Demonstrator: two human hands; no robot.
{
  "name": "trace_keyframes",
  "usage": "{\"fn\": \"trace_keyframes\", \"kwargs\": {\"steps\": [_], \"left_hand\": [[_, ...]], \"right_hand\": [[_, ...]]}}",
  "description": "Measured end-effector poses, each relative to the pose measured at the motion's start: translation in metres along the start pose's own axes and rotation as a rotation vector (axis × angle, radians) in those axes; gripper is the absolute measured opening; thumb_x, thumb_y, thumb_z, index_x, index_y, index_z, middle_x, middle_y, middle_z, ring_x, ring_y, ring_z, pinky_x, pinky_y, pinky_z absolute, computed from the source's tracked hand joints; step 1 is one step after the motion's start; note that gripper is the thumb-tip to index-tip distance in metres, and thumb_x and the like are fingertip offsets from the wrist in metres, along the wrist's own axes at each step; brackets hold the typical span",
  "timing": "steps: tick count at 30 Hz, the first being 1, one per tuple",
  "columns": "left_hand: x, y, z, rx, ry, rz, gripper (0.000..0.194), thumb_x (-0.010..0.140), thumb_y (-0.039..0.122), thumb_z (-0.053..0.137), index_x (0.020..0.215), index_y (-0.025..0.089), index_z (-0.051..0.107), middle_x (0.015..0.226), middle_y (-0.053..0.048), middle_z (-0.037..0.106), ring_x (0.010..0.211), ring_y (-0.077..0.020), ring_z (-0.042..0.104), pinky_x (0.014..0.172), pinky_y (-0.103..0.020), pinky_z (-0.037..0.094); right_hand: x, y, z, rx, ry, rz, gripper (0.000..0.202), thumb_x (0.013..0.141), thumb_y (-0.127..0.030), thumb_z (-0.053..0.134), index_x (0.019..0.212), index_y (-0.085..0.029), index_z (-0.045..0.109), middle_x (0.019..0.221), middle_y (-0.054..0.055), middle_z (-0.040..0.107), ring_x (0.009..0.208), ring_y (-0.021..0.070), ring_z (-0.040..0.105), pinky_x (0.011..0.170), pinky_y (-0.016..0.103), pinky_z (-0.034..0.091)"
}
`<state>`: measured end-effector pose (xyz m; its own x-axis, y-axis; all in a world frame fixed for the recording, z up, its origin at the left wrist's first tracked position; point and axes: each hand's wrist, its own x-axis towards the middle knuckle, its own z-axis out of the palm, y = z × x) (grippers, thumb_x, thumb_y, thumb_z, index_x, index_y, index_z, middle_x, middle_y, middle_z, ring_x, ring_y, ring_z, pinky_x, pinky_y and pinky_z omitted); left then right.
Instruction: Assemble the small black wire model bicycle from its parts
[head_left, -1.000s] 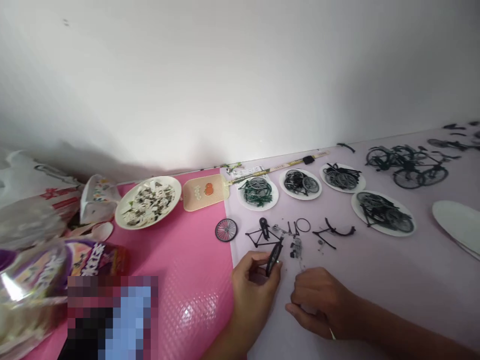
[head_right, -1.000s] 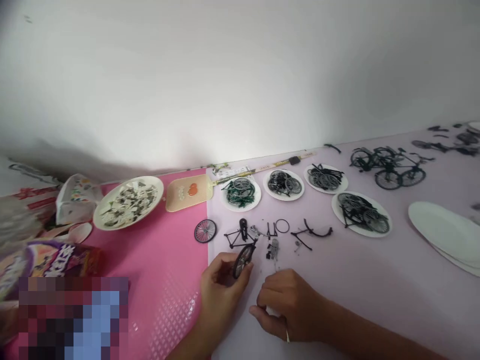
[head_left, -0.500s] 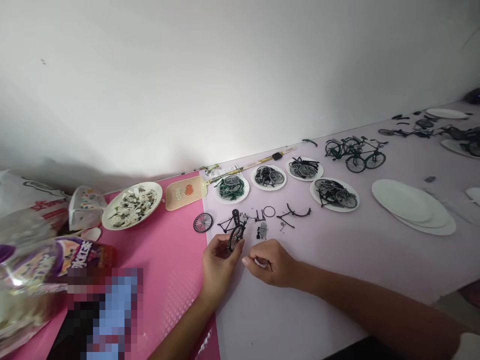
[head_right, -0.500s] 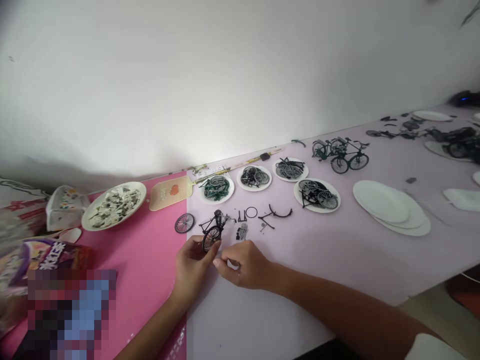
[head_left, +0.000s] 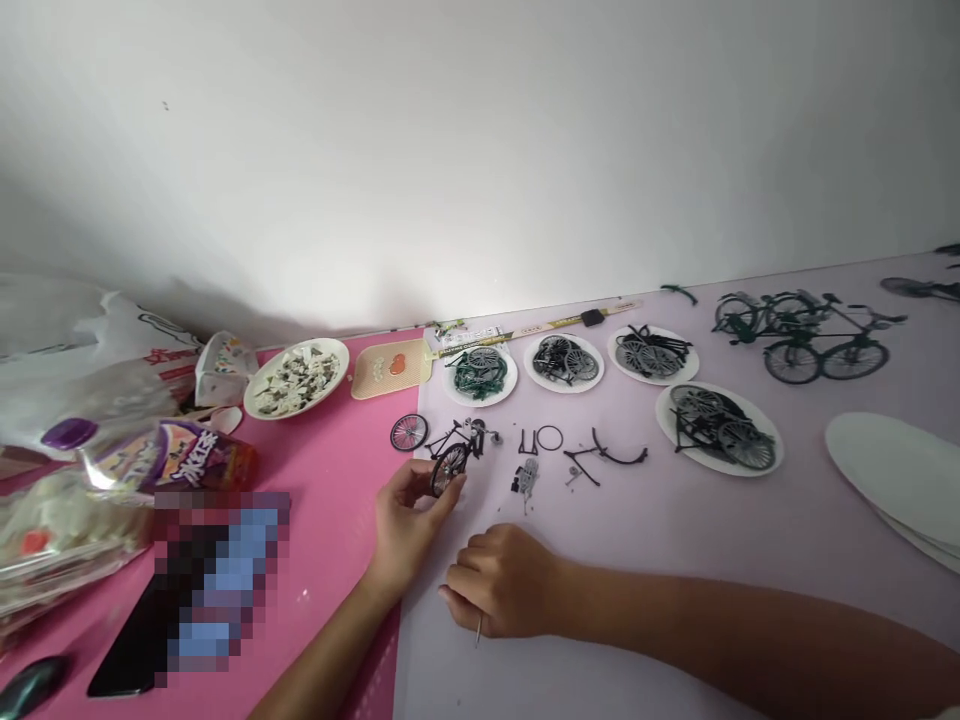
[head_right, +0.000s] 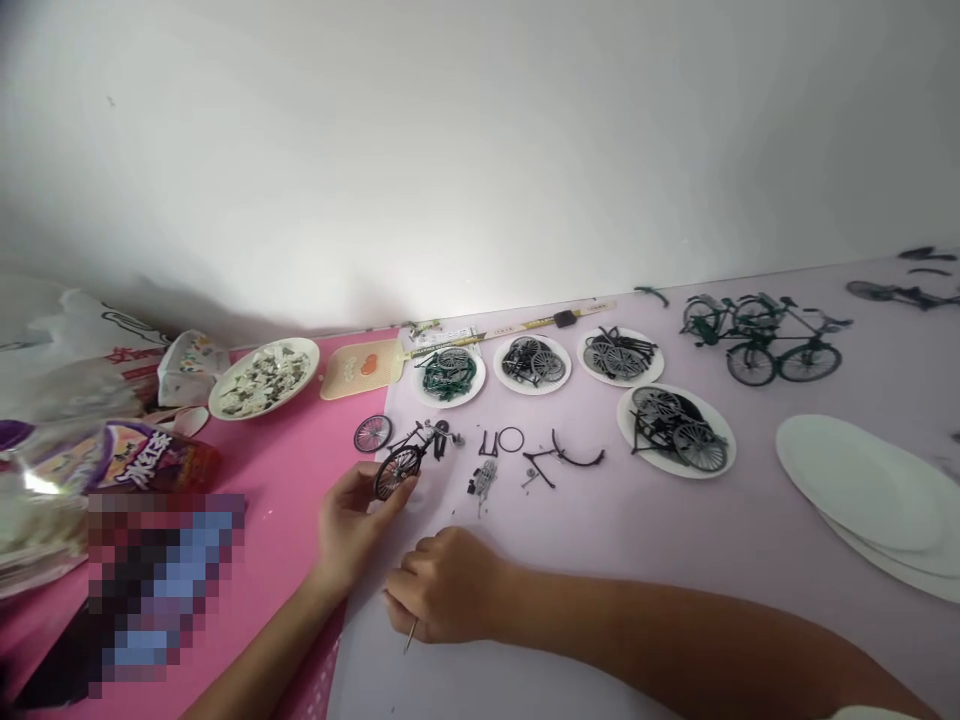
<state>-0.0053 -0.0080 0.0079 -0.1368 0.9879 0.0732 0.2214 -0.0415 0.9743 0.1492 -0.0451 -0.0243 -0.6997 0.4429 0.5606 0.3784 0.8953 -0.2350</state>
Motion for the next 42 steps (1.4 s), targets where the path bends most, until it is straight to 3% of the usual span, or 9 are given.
{"fn": "trace_keyframes", "kwargs": {"steps": [4, 11, 16, 19, 22, 26, 32, 42], "left_hand": [[0.005, 0.0, -0.004, -0.049, -0.024, -0.063, 0.031, 0.076, 0.039, 0.083, 0.081, 0.017, 0.063, 0.074, -0.001, 0.068, 0.065, -0.0125, 0.061, 0.062, -0.023, 0.05], [0.001, -0.007, -0.003, -0.121, -0.069, -0.066, 0.03, 0.077, 0.038, 0.083, 0.085, 0.017, 0.063, 0.08, -0.003, 0.07, 0.072, -0.0141, 0.065, 0.064, -0.023, 0.05], [0.002, -0.01, -0.001, -0.161, -0.055, -0.048, 0.031, 0.077, 0.038, 0.083, 0.087, 0.017, 0.062, 0.077, -0.001, 0.069, 0.066, -0.0118, 0.062, 0.058, -0.021, 0.048], [0.003, -0.009, -0.001, -0.163, -0.049, 0.001, 0.029, 0.076, 0.036, 0.083, 0.086, 0.016, 0.063, 0.078, -0.002, 0.07, 0.068, -0.0123, 0.064, 0.062, -0.022, 0.05], [0.003, -0.007, 0.0, -0.121, -0.053, 0.044, 0.026, 0.076, 0.034, 0.081, 0.085, 0.016, 0.064, 0.083, -0.004, 0.073, 0.072, -0.0137, 0.068, 0.063, -0.022, 0.051], [-0.001, -0.004, 0.0, -0.083, -0.086, 0.103, 0.022, 0.076, 0.031, 0.08, 0.085, 0.016, 0.066, 0.086, -0.006, 0.075, 0.073, -0.015, 0.07, 0.065, -0.023, 0.054], [-0.005, -0.008, 0.002, -0.038, -0.14, 0.187, 0.021, 0.076, 0.03, 0.078, 0.088, 0.016, 0.069, 0.087, -0.006, 0.077, 0.075, -0.0167, 0.073, 0.066, -0.025, 0.056], [-0.005, -0.004, 0.003, -0.009, -0.118, 0.257, 0.019, 0.077, 0.031, 0.077, 0.086, 0.016, 0.07, 0.086, -0.006, 0.078, 0.074, -0.0177, 0.074, 0.066, -0.027, 0.06]], "right_hand": [[0.001, -0.001, -0.003, 0.051, -0.09, 0.087, 0.031, 0.098, -0.026, 0.048, 0.069, -0.02, 0.054, 0.06, 0.0, 0.057, 0.053, 0.0135, 0.044, 0.054, 0.03, 0.027], [0.006, 0.0, -0.013, 0.219, -0.125, 0.203, 0.03, 0.097, -0.023, 0.047, 0.068, -0.02, 0.05, 0.059, -0.003, 0.053, 0.053, 0.0116, 0.041, 0.054, 0.029, 0.025], [0.011, 0.003, -0.019, 0.243, 0.047, 0.312, 0.027, 0.098, -0.023, 0.05, 0.071, -0.02, 0.051, 0.061, -0.004, 0.052, 0.054, 0.0103, 0.044, 0.056, 0.026, 0.03], [0.012, 0.009, -0.021, 0.209, 0.153, 0.482, 0.016, 0.099, -0.027, 0.052, 0.087, -0.02, 0.06, 0.06, -0.006, 0.049, 0.051, 0.0096, 0.045, 0.054, 0.023, 0.032], [0.013, 0.016, -0.021, 0.163, 0.231, 0.574, 0.014, 0.099, -0.03, 0.051, 0.091, -0.021, 0.059, 0.061, -0.006, 0.048, 0.051, 0.0099, 0.047, 0.054, 0.021, 0.035], [0.012, 0.023, -0.019, 0.096, 0.285, 0.618, 0.013, 0.098, -0.033, 0.051, 0.095, -0.021, 0.056, 0.063, -0.005, 0.053, 0.053, 0.0114, 0.051, 0.056, 0.022, 0.037], [0.014, 0.022, -0.018, 0.031, 0.265, 0.596, 0.014, 0.099, -0.034, 0.049, 0.098, -0.021, 0.054, 0.069, -0.002, 0.059, 0.057, 0.0135, 0.057, 0.057, 0.023, 0.037], [0.016, 0.023, -0.02, 0.047, 0.218, 0.551, 0.015, 0.102, -0.028, 0.044, 0.091, -0.022, 0.052, 0.073, -0.001, 0.063, 0.059, 0.0139, 0.055, 0.059, 0.024, 0.034]]}}
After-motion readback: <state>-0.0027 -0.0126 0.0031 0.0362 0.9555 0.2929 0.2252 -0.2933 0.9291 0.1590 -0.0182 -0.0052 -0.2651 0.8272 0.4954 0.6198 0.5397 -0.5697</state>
